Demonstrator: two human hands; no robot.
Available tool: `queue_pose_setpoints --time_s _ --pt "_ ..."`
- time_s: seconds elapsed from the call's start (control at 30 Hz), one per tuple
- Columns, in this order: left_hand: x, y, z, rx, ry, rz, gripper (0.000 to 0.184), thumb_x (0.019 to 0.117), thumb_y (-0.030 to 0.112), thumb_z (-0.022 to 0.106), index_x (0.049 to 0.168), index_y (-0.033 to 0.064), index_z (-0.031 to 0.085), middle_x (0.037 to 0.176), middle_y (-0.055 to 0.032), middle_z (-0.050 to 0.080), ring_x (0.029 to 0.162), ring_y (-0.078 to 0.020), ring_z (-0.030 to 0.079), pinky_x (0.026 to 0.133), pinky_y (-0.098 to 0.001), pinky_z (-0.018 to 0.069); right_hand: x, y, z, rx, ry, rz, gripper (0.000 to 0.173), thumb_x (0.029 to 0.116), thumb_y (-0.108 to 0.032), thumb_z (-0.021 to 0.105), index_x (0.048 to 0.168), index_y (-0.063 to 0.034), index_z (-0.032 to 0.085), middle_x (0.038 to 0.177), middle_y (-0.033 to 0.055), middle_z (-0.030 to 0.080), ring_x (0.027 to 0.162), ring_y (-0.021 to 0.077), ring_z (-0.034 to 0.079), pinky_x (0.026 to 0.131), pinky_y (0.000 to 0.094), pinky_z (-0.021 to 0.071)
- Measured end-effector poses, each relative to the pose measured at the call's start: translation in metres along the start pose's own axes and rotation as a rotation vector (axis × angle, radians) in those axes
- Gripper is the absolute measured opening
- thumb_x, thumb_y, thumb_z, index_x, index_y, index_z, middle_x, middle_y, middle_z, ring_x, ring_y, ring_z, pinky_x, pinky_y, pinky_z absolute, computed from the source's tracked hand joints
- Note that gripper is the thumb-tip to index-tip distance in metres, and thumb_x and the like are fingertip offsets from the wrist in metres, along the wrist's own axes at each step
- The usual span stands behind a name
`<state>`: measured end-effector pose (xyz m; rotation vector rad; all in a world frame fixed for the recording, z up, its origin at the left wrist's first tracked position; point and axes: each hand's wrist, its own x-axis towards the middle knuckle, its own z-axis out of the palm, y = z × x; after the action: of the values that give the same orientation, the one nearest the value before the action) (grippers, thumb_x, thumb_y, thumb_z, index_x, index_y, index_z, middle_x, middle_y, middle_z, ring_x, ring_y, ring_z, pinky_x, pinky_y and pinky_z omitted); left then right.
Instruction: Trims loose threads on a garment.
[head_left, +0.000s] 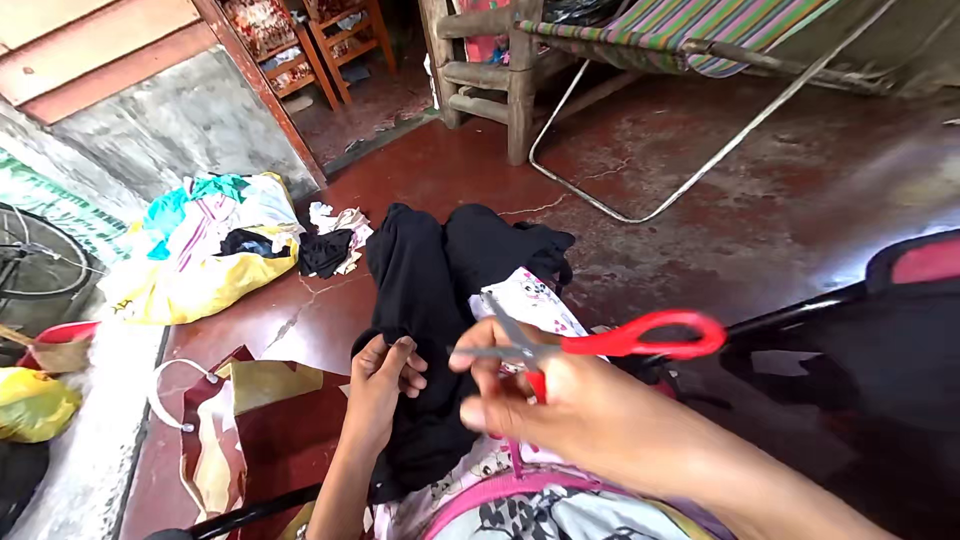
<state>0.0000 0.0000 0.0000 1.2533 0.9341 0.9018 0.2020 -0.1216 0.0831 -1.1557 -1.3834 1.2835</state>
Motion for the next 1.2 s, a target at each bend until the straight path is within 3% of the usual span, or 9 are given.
queue_pose_setpoints --time_s 0.13,0.33,0.43,0.57,0.63,0.73,0.8,0.93,1.2 --pt "-0.001 0.000 -0.001 0.022 -0.018 -0.004 0.022 0.1058 0.009 0.049 0.097 0.0007 0.067 0.075 -0.0104 0.071 0.057 -0.0118 0.067 0.054 -0.0224 0.0568 0.019 0.029 -0.013 -0.219 0.151 0.109 0.020 0.0987 -0.027 0.069 0.115 -0.0190 0.060 0.080 -0.0029 0.058 0.060 0.0067 0.053 0.053 0.0220 0.0459" --pt "-0.006 0.000 -0.004 -0.001 -0.016 0.007 0.021 0.1051 0.009 0.050 0.098 0.0014 0.068 0.075 -0.0105 0.071 0.057 -0.0120 0.067 0.054 -0.0224 0.0571 0.026 0.041 -0.005 -0.479 0.095 0.122 0.025 0.1064 -0.035 0.054 0.124 -0.0168 0.056 0.080 -0.0009 0.057 0.064 0.0087 0.056 0.058 0.0275 0.0490" --pt "-0.007 -0.002 -0.004 -0.002 -0.007 0.022 0.021 0.1053 0.009 0.050 0.098 0.0014 0.068 0.075 -0.0105 0.071 0.057 -0.0119 0.066 0.054 -0.0227 0.0572 0.029 0.041 0.003 -0.821 0.139 0.138 0.031 0.1084 -0.044 0.045 0.124 -0.0203 0.059 0.076 -0.0002 0.060 0.067 0.0168 0.062 0.058 0.0392 0.0513" --pt "-0.007 -0.006 -0.004 -0.005 -0.008 0.044 0.022 0.1053 0.010 0.050 0.098 0.0014 0.069 0.076 -0.0108 0.071 0.057 -0.0123 0.067 0.054 -0.0231 0.0575 0.033 0.047 0.005 -0.928 0.177 0.047 0.042 0.1084 -0.039 0.047 0.148 -0.0270 0.051 0.072 0.0011 0.063 0.063 0.0216 0.063 0.055 0.0430 0.0506" --pt "-0.007 -0.007 -0.004 -0.001 -0.009 0.052 0.022 0.1053 0.010 0.049 0.099 0.0017 0.068 0.076 -0.0104 0.072 0.057 -0.0122 0.067 0.054 -0.0229 0.0573 0.037 0.046 0.003 -0.830 0.139 0.044 0.039 0.1092 -0.044 0.043 0.142 -0.0299 0.058 0.077 0.0006 0.065 0.068 0.0198 0.064 0.060 0.0437 0.0514" --pt "-0.008 -0.008 -0.003 0.008 0.007 0.072 0.021 0.1052 0.010 0.050 0.100 0.0020 0.068 0.076 -0.0104 0.071 0.057 -0.0126 0.067 0.054 -0.0231 0.0573 0.050 0.050 0.001 -0.765 0.064 0.105 0.040 0.1102 -0.043 0.039 0.125 -0.0207 0.068 0.095 0.0031 0.067 0.088 0.0196 0.066 0.073 0.0459 0.0537" --pt "-0.009 -0.011 -0.002 0.014 0.022 0.096 0.020 0.1048 0.009 0.050 0.099 0.0021 0.068 0.076 -0.0104 0.071 0.058 -0.0130 0.067 0.054 -0.0236 0.0574 0.058 0.057 0.001 -0.737 0.091 0.092 0.035 0.1097 -0.037 0.044 0.112 -0.0149 0.072 0.095 0.0036 0.063 0.086 0.0183 0.064 0.072 0.0426 0.0533" --pt "-0.018 -0.016 -0.006 0.002 0.058 0.127 0.019 0.1031 0.008 0.051 0.096 0.0022 0.067 0.075 -0.0104 0.071 0.057 -0.0138 0.067 0.053 -0.0243 0.0575 0.063 0.061 0.005 -0.715 0.127 0.033 0.028 0.1085 -0.030 0.049 0.101 -0.0105 0.067 0.089 0.0039 0.059 0.078 0.0169 0.061 0.067 0.0388 0.0531" --pt "-0.044 -0.021 -0.014 -0.060 0.108 0.152 0.017 0.1016 0.008 0.053 0.094 0.0014 0.066 0.073 -0.0089 0.070 0.055 -0.0124 0.066 0.050 -0.0234 0.0567 0.045 0.063 0.022 -0.963 0.187 -0.202 0.028 0.1057 -0.035 0.054 0.096 -0.0134 0.068 0.082 0.0012 0.059 0.065 0.0141 0.061 0.052 0.0330 0.0518"
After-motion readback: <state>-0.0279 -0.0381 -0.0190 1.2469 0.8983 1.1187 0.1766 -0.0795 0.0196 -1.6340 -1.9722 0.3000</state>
